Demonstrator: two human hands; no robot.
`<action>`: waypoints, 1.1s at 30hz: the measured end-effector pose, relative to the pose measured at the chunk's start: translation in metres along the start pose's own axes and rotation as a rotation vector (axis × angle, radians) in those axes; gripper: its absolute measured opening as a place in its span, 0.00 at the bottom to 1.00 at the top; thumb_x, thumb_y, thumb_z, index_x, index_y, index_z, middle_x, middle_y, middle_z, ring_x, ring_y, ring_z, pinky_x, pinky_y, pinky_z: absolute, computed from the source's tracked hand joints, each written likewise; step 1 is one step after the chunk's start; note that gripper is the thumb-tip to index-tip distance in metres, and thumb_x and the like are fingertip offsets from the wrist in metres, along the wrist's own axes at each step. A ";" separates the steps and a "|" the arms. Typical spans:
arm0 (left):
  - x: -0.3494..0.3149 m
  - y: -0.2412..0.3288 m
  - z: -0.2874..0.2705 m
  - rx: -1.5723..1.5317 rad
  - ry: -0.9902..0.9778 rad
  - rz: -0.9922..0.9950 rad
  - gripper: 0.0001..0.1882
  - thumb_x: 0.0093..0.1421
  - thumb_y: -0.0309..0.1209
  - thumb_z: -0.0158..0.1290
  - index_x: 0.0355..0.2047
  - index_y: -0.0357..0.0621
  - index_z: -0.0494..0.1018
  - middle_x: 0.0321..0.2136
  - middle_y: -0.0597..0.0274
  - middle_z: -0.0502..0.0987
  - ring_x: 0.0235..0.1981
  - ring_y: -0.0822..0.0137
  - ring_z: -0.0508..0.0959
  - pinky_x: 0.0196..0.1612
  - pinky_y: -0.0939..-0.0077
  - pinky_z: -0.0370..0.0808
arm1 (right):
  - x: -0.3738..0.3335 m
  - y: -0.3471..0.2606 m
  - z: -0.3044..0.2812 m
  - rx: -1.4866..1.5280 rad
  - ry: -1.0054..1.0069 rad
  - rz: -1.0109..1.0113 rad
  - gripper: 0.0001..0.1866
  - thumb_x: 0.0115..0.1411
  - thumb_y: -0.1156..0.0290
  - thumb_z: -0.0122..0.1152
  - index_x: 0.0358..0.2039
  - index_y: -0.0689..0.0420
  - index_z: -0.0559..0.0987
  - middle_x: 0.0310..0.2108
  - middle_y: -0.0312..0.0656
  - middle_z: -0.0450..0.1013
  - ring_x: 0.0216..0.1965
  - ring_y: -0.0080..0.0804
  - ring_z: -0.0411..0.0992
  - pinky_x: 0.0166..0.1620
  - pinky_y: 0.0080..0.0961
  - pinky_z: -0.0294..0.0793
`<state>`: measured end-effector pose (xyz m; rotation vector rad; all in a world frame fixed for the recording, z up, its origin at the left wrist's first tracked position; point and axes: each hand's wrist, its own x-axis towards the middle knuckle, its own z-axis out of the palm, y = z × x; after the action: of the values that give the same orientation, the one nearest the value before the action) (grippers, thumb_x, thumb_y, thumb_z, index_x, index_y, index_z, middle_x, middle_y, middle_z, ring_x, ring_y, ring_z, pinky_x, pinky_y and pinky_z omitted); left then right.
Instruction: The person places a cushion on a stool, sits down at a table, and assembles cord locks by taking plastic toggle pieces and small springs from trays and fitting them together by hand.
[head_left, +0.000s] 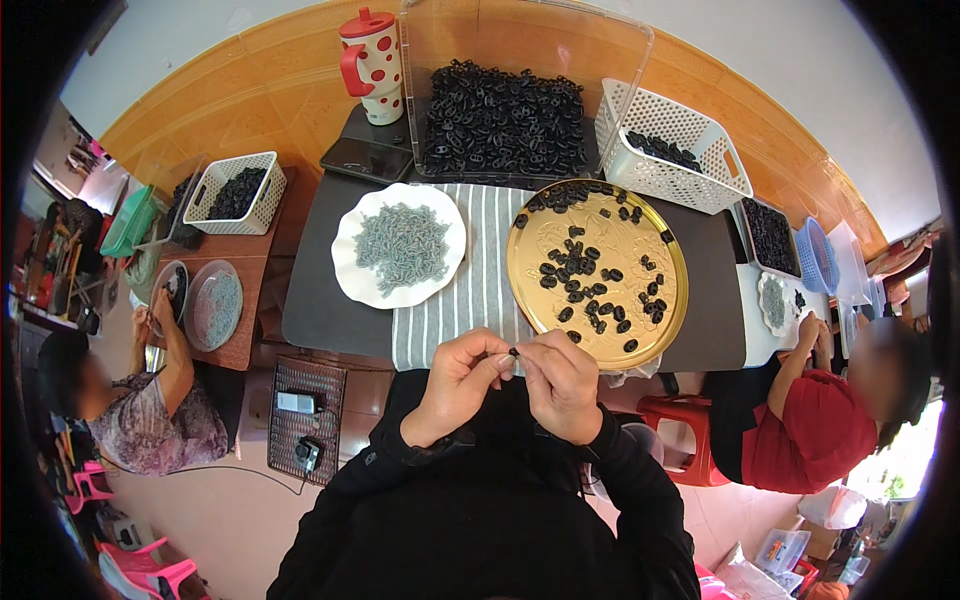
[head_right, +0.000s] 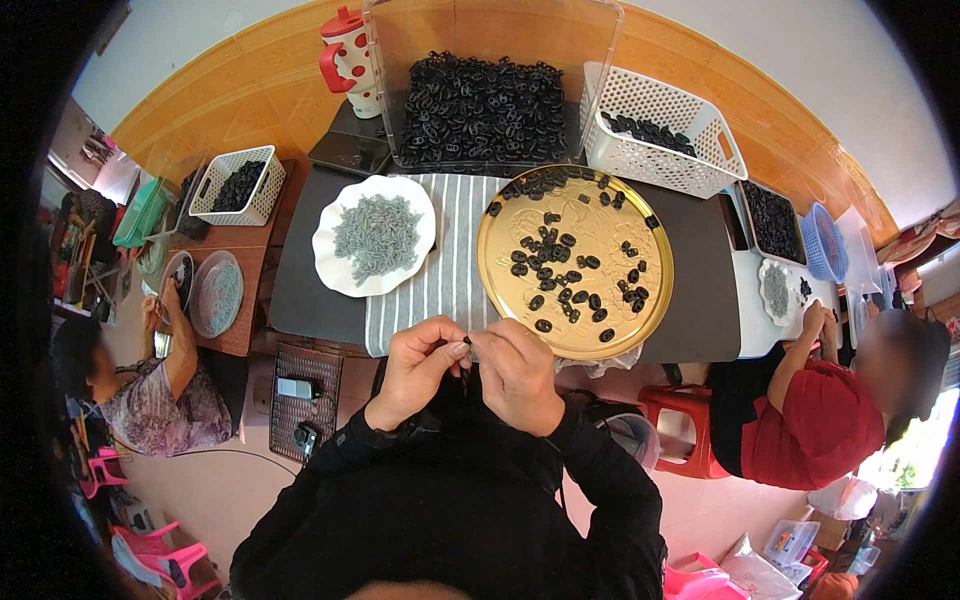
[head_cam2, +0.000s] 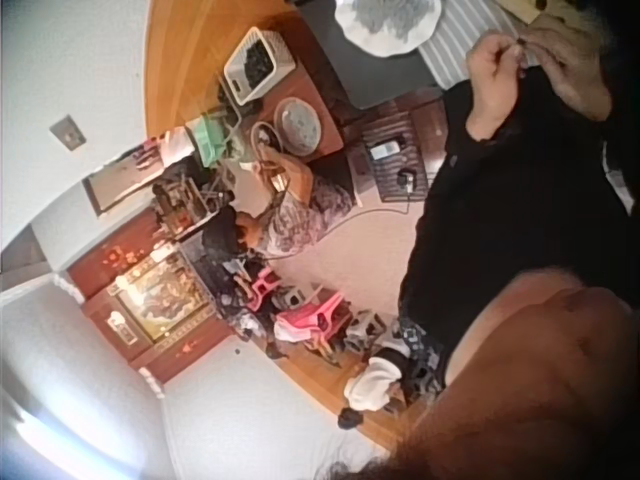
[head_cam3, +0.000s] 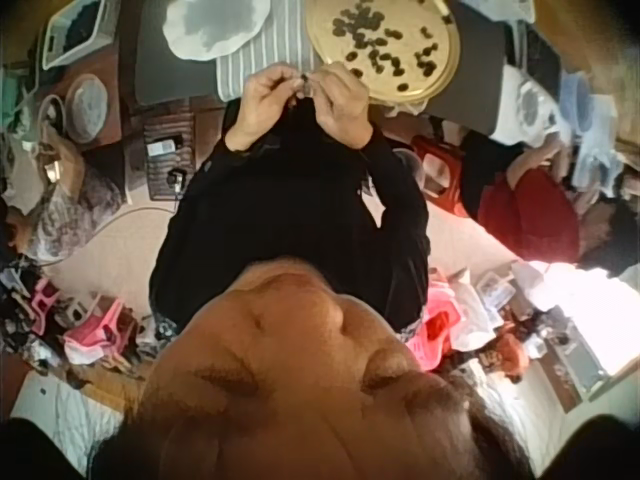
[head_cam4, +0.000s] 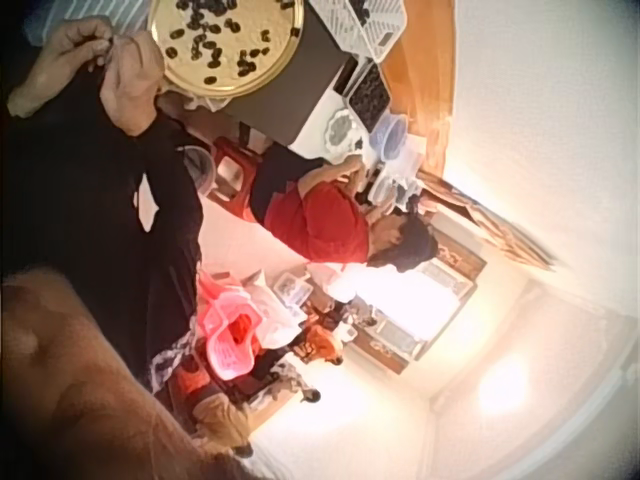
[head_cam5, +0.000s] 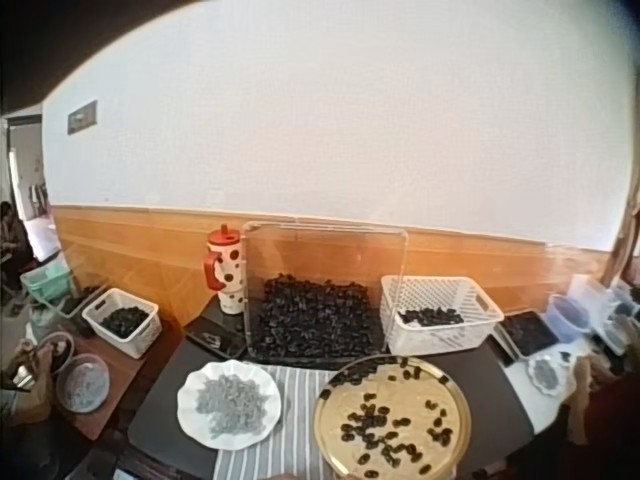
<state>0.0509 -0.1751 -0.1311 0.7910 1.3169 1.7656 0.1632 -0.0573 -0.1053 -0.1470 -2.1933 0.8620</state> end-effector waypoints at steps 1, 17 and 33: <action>0.000 -0.001 0.001 0.037 0.007 0.034 0.03 0.62 0.21 0.50 0.34 0.36 0.74 0.27 0.67 0.72 0.27 0.79 0.73 0.28 0.86 0.70 | -0.001 0.000 0.001 0.002 -0.001 -0.001 0.11 0.50 0.89 0.59 0.35 0.66 0.77 0.27 0.44 0.72 0.24 0.30 0.71 0.28 0.20 0.68; 0.000 0.002 0.000 -0.038 -0.035 -0.139 0.05 0.63 0.25 0.52 0.35 0.35 0.74 0.29 0.65 0.76 0.26 0.79 0.73 0.26 0.86 0.72 | -0.017 0.001 0.013 0.270 0.215 0.269 0.08 0.54 0.89 0.57 0.35 0.66 0.77 0.31 0.42 0.73 0.27 0.20 0.69 0.29 0.13 0.66; -0.005 0.011 0.003 0.023 -0.018 -0.073 0.02 0.58 0.20 0.56 0.29 0.33 0.76 0.25 0.64 0.74 0.22 0.78 0.74 0.22 0.87 0.71 | -0.016 0.002 -0.003 0.116 0.052 0.042 0.09 0.49 0.90 0.60 0.32 0.66 0.78 0.28 0.44 0.73 0.24 0.29 0.70 0.27 0.19 0.67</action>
<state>0.0533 -0.1797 -0.1198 0.7603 1.3398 1.6849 0.1761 -0.0597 -0.1145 -0.1576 -2.0928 0.9950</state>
